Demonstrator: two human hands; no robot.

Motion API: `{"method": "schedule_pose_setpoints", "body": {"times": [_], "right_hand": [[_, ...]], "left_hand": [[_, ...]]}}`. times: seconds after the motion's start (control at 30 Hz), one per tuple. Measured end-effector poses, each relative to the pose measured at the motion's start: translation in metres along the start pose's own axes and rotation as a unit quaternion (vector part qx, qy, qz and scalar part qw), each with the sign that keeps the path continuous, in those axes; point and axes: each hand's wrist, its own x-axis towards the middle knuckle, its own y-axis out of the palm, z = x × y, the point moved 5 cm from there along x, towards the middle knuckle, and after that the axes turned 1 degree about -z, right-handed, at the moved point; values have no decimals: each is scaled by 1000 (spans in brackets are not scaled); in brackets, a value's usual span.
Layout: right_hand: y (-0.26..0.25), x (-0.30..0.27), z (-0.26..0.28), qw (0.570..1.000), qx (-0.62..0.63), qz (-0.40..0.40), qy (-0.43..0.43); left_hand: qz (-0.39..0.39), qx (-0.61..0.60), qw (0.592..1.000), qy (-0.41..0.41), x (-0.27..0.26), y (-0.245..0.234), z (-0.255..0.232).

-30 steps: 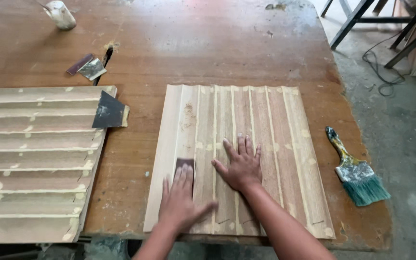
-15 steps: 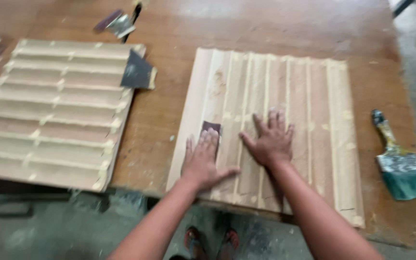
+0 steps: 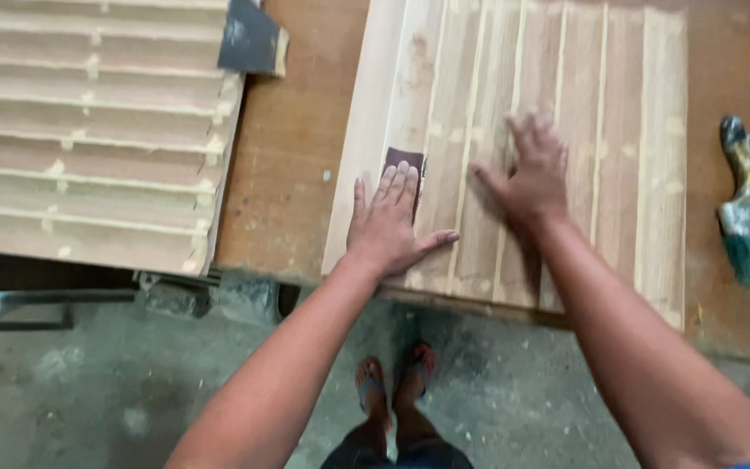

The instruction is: The person sands the grooves of a wooden panel by hand using a small piece of sandpaper and then uses a paint brush to sweep away the resulting dust.

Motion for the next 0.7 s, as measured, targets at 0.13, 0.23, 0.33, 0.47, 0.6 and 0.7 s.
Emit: {"method": "schedule_pose_setpoints", "body": {"times": [0.13,0.23,0.33,0.47,0.6,0.7], "right_hand": [[-4,-35,-15,998,-44,-23,34],[3,-52,-20,989,-105,12,102],[10,-53,-13,986,-139,20,95],[18,-52,-20,983,-156,-4,99],[9,-57,-13,985,-157,18,76],[19,-44,-27,983,-162,57,65]], "left_hand": [[4,33,998,59,-97,0,-18],[84,32,995,40,-120,13,-18],[116,23,993,-6,-82,7,-12],[28,-13,999,12,-18,-6,-4],[96,12,995,15,-93,-6,-13],[-247,231,937,85,-137,74,3]]}}
